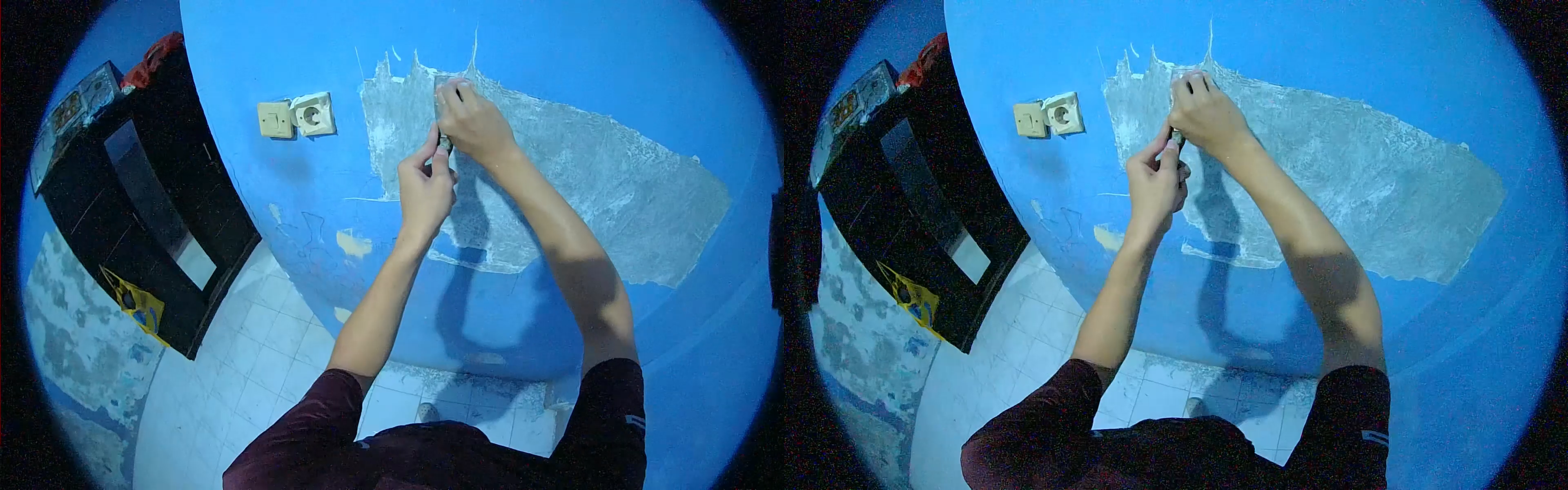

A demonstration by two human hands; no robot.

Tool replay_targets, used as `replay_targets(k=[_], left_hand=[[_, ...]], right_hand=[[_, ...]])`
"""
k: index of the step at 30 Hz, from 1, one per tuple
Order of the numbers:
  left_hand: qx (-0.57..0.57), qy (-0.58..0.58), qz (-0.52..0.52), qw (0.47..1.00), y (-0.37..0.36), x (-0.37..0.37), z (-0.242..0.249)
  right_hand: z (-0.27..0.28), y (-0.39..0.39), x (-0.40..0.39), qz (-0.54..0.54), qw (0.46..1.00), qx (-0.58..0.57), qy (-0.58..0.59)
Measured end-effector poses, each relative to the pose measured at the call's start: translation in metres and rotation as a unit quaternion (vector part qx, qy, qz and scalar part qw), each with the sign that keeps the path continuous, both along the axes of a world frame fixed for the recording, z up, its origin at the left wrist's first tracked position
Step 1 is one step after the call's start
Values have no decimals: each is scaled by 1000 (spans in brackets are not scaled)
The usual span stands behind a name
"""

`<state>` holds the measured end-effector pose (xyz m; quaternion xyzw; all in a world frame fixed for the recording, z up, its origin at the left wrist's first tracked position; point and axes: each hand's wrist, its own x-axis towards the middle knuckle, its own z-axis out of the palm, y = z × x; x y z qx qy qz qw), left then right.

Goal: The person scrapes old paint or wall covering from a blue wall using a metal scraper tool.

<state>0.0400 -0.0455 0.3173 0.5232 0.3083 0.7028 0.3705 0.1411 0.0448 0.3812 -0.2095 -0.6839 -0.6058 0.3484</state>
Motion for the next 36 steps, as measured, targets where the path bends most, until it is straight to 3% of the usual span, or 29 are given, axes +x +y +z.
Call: replay_targets(k=[12,16,18,22,26,36], left_hand=[[72,71,77,992,16,-9,-5],[15,56,34,998,12,-16,-3],[73,69,77,992,16,-14,-1],[30,93,47,994,10,-28,-5],[84,89,76,990,20,-21,-5],[11,105,34,994,4,-45,8]], right_hand=[[-1,-2,-8,-18,1000,-9,14],[0,2,-11,-31,999,10,20],[1,2,-12,-24,999,15,22],[-10,-4,-17,-21,999,-6,37],[-4,-4,-18,-48,997,-4,53],[-4,-9,-32,-80,995,-20,60]])
